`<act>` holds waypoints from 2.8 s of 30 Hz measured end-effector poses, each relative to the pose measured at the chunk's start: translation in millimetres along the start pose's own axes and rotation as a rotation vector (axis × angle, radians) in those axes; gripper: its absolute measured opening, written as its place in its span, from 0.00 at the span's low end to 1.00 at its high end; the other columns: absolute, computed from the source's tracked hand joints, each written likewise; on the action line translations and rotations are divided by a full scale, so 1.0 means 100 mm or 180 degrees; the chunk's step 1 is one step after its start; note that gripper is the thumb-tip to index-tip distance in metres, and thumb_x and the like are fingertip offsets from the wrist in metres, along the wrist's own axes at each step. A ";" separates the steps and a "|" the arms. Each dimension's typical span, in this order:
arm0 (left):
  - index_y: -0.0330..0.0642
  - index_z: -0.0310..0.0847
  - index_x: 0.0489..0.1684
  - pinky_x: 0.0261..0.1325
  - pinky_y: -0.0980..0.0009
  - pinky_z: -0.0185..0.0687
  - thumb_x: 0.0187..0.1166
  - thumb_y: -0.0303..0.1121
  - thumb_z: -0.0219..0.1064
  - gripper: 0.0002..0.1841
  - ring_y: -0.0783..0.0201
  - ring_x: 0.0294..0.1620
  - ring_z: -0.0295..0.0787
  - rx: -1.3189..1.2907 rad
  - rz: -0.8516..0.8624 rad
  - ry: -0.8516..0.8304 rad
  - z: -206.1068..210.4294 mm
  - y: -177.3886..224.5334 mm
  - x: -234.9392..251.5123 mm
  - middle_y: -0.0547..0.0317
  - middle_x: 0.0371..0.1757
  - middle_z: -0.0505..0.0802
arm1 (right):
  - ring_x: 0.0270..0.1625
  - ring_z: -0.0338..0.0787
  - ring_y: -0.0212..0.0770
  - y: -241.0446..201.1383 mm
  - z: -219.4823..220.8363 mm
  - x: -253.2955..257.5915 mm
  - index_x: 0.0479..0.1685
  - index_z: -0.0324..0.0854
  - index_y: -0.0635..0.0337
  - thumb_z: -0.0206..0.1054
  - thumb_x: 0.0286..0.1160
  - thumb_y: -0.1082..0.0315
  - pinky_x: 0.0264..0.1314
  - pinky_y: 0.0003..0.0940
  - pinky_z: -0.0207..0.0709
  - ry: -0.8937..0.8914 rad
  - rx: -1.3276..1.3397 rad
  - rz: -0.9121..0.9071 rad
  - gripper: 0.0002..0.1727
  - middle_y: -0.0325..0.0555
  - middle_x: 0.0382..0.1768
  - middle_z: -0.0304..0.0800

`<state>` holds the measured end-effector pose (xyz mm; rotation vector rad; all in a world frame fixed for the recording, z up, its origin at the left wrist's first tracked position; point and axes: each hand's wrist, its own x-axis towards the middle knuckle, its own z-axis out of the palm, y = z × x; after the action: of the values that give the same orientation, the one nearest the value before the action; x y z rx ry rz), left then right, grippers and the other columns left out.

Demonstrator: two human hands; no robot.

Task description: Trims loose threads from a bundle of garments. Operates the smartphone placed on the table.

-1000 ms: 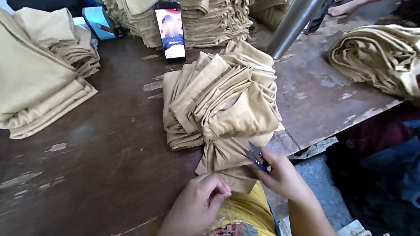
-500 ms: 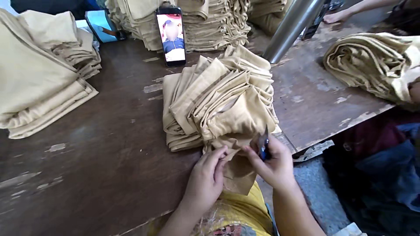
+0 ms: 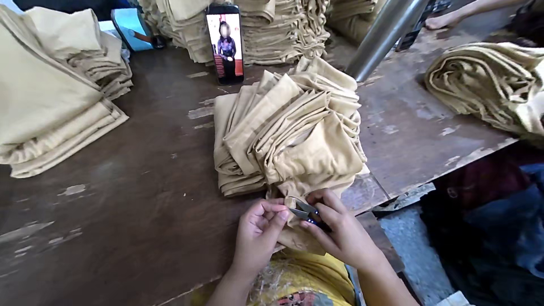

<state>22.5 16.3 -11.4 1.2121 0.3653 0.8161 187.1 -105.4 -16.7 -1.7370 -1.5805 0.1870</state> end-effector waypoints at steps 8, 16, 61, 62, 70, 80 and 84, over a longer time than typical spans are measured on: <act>0.33 0.87 0.38 0.58 0.78 0.88 0.78 0.26 0.69 0.04 0.75 0.57 0.90 0.0899 0.0413 -0.0030 0.00 0.07 -0.07 0.55 0.58 0.92 | 0.50 0.83 0.36 -0.03 0.01 0.03 0.30 0.82 0.64 0.57 0.88 0.52 0.51 0.24 0.78 -0.0012 0.0137 0.0072 0.25 0.55 0.50 0.83; 0.41 0.91 0.33 0.60 0.69 0.84 0.74 0.20 0.66 0.08 0.59 0.52 0.90 0.3124 0.1314 -0.1770 0.04 0.03 -0.27 0.57 0.45 0.95 | 0.41 0.78 0.22 0.11 -0.15 -0.04 0.32 0.73 0.60 0.72 0.71 0.66 0.44 0.14 0.72 0.0836 0.1051 0.0010 0.12 0.40 0.37 0.79; 0.60 0.95 0.43 0.61 0.50 0.79 0.64 0.44 0.78 0.11 0.58 0.62 0.87 0.3757 0.0689 -0.1327 -0.22 0.21 -0.15 0.72 0.48 0.95 | 0.41 0.84 0.39 -0.08 0.07 -0.20 0.33 0.81 0.57 0.70 0.69 0.66 0.50 0.32 0.78 -0.0300 0.0311 -0.0603 0.05 0.41 0.31 0.85; 0.59 0.95 0.40 0.60 0.52 0.80 0.69 0.45 0.75 0.08 0.59 0.61 0.88 0.3766 0.0749 -0.1194 -0.21 0.17 -0.16 0.71 0.47 0.95 | 0.40 0.83 0.38 -0.08 0.03 -0.19 0.34 0.80 0.58 0.69 0.71 0.67 0.49 0.31 0.78 -0.0409 0.0528 -0.0571 0.06 0.43 0.31 0.84; 0.43 0.96 0.45 0.56 0.75 0.86 0.71 0.26 0.66 0.12 0.62 0.49 0.92 0.3575 0.0825 -0.0229 -0.15 0.09 -0.14 0.53 0.45 0.94 | 0.36 0.80 0.29 -0.05 -0.36 0.04 0.36 0.67 0.56 0.64 0.80 0.69 0.42 0.20 0.76 0.0347 0.1035 -0.0638 0.09 0.43 0.33 0.76; 0.33 0.63 0.74 0.62 0.64 0.88 0.79 0.18 0.63 0.24 0.66 0.54 0.93 -0.0363 -0.0154 -0.0023 -0.10 0.07 -0.10 0.58 0.54 0.93 | 0.38 0.81 0.28 0.02 0.24 0.15 0.34 0.77 0.64 0.74 0.72 0.62 0.42 0.18 0.76 0.0523 0.0850 -0.0111 0.14 0.48 0.37 0.83; 0.43 0.80 0.66 0.67 0.67 0.86 0.76 0.22 0.70 0.20 0.67 0.61 0.90 -0.0504 0.0089 -0.0112 -0.13 0.02 -0.14 0.62 0.61 0.92 | 0.47 0.86 0.28 -0.06 0.25 0.12 0.43 0.72 0.59 0.75 0.70 0.68 0.47 0.19 0.81 0.0621 0.1586 -0.0393 0.14 0.48 0.52 0.84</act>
<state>3.8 15.7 -16.6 1.0845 0.2508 0.8312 170.6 -84.6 -25.9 -1.2304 -1.3519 0.3109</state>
